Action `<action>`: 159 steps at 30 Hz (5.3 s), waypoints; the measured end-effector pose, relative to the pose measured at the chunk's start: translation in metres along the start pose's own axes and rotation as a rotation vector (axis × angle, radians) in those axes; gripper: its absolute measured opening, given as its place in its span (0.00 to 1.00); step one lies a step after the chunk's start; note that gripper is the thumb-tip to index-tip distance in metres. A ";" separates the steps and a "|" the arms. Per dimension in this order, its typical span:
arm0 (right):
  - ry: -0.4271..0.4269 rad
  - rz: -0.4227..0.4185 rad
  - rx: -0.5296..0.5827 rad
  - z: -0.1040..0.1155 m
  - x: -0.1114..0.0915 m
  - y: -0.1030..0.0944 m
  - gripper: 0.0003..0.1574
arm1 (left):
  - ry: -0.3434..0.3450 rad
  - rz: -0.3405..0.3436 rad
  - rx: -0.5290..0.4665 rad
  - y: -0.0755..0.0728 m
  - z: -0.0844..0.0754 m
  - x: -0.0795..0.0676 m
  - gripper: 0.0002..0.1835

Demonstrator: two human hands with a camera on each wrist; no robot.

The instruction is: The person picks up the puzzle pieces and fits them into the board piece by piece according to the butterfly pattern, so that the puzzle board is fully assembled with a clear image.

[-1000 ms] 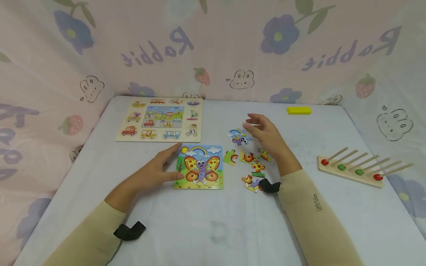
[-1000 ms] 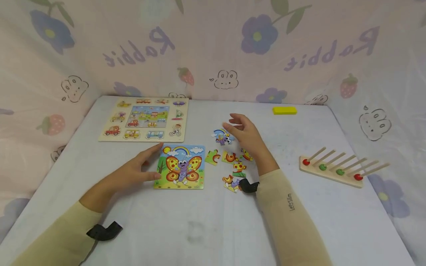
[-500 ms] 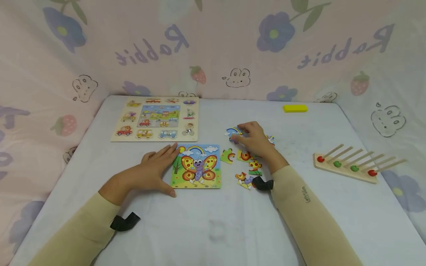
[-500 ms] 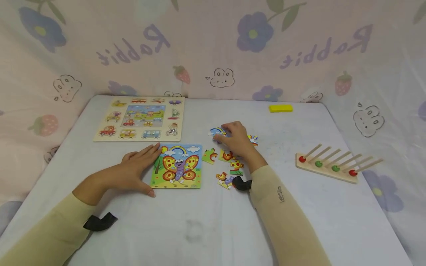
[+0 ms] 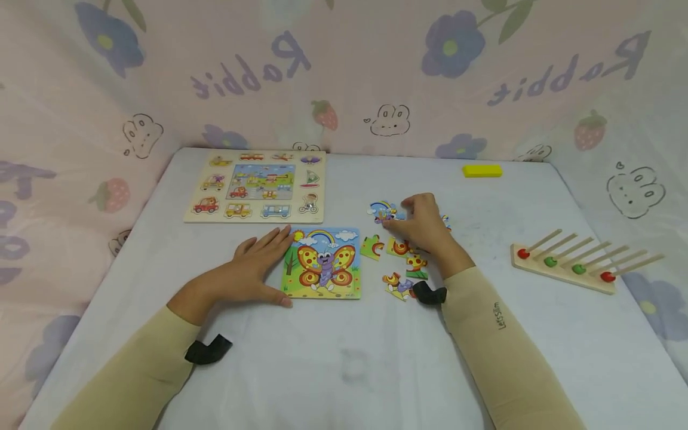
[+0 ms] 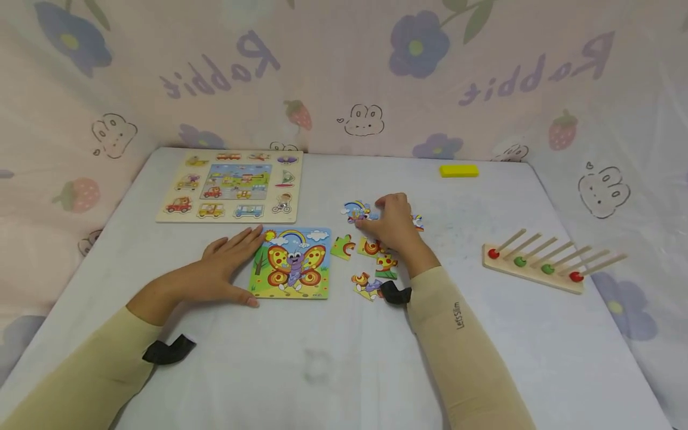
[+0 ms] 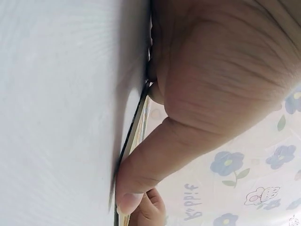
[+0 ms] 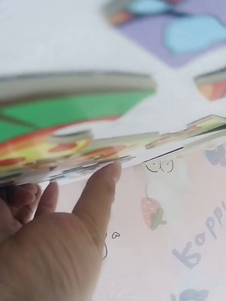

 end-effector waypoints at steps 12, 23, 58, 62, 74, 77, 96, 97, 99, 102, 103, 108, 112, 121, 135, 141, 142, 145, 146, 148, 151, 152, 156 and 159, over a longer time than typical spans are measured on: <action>-0.080 0.053 -0.088 -0.003 0.000 0.005 0.48 | -0.001 -0.009 -0.003 0.001 -0.001 0.001 0.75; -0.106 0.012 -0.119 -0.001 0.001 0.013 0.39 | -0.005 -0.012 0.017 0.003 0.000 0.003 0.77; -0.125 0.416 0.004 0.055 -0.020 0.013 0.12 | -0.006 0.023 0.040 0.002 0.000 0.004 0.75; -0.116 0.426 0.012 0.053 -0.022 0.013 0.12 | -0.005 0.027 0.043 0.002 0.001 0.006 0.75; -0.157 0.507 0.303 0.050 -0.021 0.003 0.24 | 0.002 0.033 0.033 0.002 0.004 0.005 0.79; -0.223 0.521 0.312 0.054 -0.021 0.006 0.28 | -0.003 0.037 0.037 0.001 0.006 0.005 0.78; -0.320 0.487 0.359 0.066 -0.022 0.015 0.25 | -0.035 0.069 -0.013 -0.003 0.005 0.007 0.77; -0.340 0.491 0.350 0.067 -0.022 0.016 0.25 | -0.038 0.069 -0.021 -0.003 0.005 0.007 0.76; -0.379 0.503 0.320 0.070 -0.023 0.021 0.25 | -0.039 0.069 -0.029 -0.004 0.004 0.008 0.76; -0.441 0.516 0.216 0.078 -0.027 0.031 0.17 | -0.038 0.072 -0.029 -0.004 0.003 0.008 0.76; -0.469 0.515 0.160 0.081 -0.028 0.035 0.15 | -0.037 0.072 -0.029 -0.004 0.003 0.008 0.76; -0.446 0.516 -0.183 0.093 -0.037 0.054 0.14 | -0.033 0.071 -0.020 -0.004 0.004 0.009 0.76; -0.327 0.565 -0.383 0.097 -0.043 0.056 0.14 | -0.027 0.072 -0.004 -0.003 0.004 0.009 0.76; -0.351 0.591 -0.440 0.091 -0.047 0.055 0.07 | -0.005 0.068 -0.020 -0.001 0.005 0.007 0.74; -0.357 0.523 -0.526 0.101 -0.059 0.068 0.11 | -0.004 0.066 -0.016 -0.001 0.006 0.007 0.74; -0.381 0.508 -0.611 0.106 -0.060 0.065 0.09 | -0.006 0.066 -0.021 -0.001 0.006 0.007 0.74; -0.383 0.510 -0.640 0.106 -0.060 0.064 0.09 | -0.004 0.065 -0.025 -0.001 0.006 0.007 0.74; -0.344 0.540 -0.686 0.104 -0.059 0.055 0.08 | -0.001 0.067 -0.030 -0.001 0.006 0.007 0.74; -0.327 0.557 -0.679 0.103 -0.058 0.051 0.09 | 0.001 0.066 -0.028 -0.001 0.006 0.007 0.74; -0.280 0.582 -0.671 0.098 -0.055 0.042 0.21 | 0.002 0.066 -0.023 -0.001 0.006 0.007 0.73; -0.182 0.611 -0.638 0.091 -0.048 0.027 0.35 | 0.004 0.063 -0.014 0.000 0.006 0.007 0.72; -0.158 0.623 -0.642 0.089 -0.046 0.023 0.39 | 0.003 0.063 -0.013 0.000 0.007 0.007 0.72; -0.109 0.652 -0.601 0.081 -0.040 0.008 0.41 | 0.000 0.066 -0.005 0.000 0.006 0.007 0.72; -0.084 0.638 -0.498 0.074 -0.038 -0.004 0.40 | 0.002 0.062 -0.002 -0.001 0.006 0.007 0.72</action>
Point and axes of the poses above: each hand's wrist, its own x-axis towards the middle knuckle, its own y-axis out of the palm, z = x × y, the point moved 1 cm from there along x, towards the middle knuckle, and after that the axes turned 4 degrees about -y, right-handed, at the moved point
